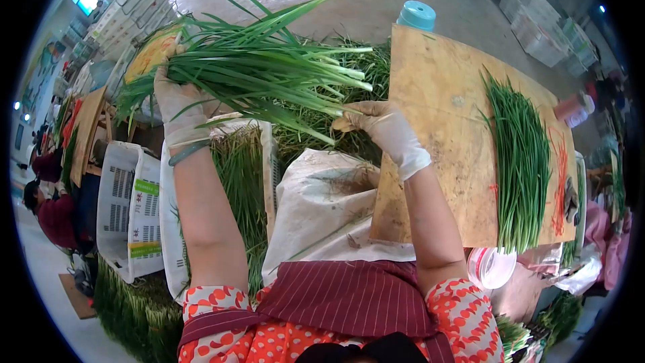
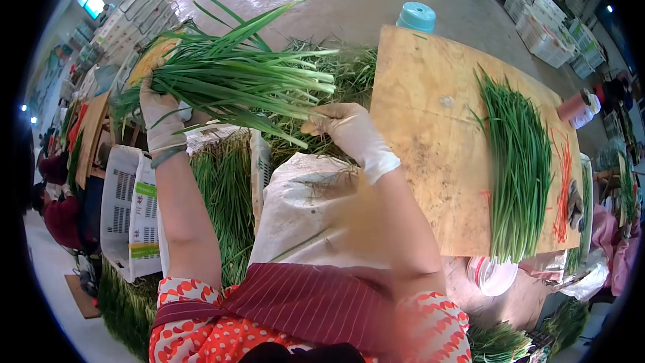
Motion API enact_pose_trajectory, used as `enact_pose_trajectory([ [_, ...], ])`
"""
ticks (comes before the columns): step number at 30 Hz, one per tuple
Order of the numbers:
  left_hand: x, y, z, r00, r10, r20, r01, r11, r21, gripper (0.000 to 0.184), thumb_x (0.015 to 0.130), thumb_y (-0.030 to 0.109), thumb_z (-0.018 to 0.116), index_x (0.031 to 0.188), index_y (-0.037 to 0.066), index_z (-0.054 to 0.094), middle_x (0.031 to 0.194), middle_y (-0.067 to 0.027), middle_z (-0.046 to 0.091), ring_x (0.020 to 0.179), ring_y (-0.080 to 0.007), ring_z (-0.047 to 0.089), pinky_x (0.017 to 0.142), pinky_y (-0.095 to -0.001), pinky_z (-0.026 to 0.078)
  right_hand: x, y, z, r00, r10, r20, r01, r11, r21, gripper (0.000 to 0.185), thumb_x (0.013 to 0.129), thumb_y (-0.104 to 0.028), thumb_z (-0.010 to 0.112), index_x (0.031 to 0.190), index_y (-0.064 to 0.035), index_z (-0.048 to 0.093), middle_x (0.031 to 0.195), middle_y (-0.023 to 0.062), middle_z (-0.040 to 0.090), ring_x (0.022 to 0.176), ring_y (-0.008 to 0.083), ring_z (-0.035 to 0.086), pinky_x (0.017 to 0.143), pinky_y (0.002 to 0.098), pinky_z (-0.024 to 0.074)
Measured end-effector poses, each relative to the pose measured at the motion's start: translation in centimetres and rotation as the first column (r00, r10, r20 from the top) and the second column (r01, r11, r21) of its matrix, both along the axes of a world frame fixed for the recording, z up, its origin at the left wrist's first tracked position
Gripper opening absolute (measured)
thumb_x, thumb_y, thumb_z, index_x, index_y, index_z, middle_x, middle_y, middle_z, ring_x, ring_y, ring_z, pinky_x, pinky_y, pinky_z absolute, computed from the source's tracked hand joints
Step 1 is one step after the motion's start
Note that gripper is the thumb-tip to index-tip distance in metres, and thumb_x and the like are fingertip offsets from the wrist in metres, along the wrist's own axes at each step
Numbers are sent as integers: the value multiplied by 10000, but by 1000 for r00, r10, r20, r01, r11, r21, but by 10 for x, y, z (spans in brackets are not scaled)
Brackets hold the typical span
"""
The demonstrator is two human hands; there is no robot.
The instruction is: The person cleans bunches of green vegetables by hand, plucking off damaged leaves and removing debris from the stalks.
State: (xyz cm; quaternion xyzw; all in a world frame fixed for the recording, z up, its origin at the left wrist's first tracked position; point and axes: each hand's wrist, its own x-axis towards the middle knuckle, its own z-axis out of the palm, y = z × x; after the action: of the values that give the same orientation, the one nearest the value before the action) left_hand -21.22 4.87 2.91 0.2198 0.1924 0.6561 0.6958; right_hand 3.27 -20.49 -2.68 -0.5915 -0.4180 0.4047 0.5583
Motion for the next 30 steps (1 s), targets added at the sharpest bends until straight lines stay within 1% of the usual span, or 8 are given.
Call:
enact_pose_trajectory([
  [4,16,-29,18,991,-19,-135,23,999,29,251,877,242,487,963,43,613,929,-90,637,879,-218,603,808,-384,495,-8,2,11,721,-249,646,243,965,100,171,830,-138,592,880,17,647,725,77,658,709,155,616,701,310,473],
  [6,18,-32,19,992,-16,-127,18,1000,16,262,883,252,481,979,44,609,948,-88,632,887,-222,602,809,-389,491,-3,5,4,811,-298,504,255,955,155,185,839,-169,592,878,2,650,741,65,658,738,156,608,714,317,467],
  [8,18,-28,12,988,10,-151,-3,999,42,266,892,251,468,1003,44,594,986,-93,620,890,-224,601,809,-386,489,3,7,3,959,-174,-222,211,964,159,175,838,-181,605,860,-13,648,761,49,656,730,149,585,739,299,448],
  [13,16,-31,-5,993,-2,-114,17,992,125,265,894,239,454,1008,37,583,975,-100,614,861,-222,600,793,-392,496,-5,11,-9,703,-230,-673,342,939,36,145,832,-172,625,839,-28,641,719,27,633,674,93,529,729,231,413],
  [22,21,-54,1,998,43,39,-46,996,82,258,882,222,460,972,20,593,910,-119,618,842,-234,591,789,-385,498,3,17,-39,815,-540,209,413,795,445,81,771,-103,661,829,-52,635,676,47,617,602,132,519,596,250,411],
  [24,20,-54,0,996,74,50,-77,995,67,257,878,221,463,962,16,594,898,-120,618,840,-233,589,788,-384,498,-3,7,-16,327,-671,665,276,741,612,138,754,-14,632,885,-60,629,737,61,626,671,145,560,614,234,419],
  [27,10,-48,-9,986,-135,94,113,971,210,256,883,215,449,941,11,594,893,-124,616,848,-237,585,808,-392,488,-9,10,-13,883,-441,161,370,864,342,203,774,33,587,952,-58,616,819,63,640,779,146,583,675,225,436],
  [30,8,-47,-13,967,-213,138,171,949,266,272,898,214,417,933,11,594,894,-129,615,861,-241,580,832,-397,476,-6,3,-10,969,-174,174,121,953,278,313,771,63,567,1052,-71,599,866,67,645,816,145,580,735,233,443],
])
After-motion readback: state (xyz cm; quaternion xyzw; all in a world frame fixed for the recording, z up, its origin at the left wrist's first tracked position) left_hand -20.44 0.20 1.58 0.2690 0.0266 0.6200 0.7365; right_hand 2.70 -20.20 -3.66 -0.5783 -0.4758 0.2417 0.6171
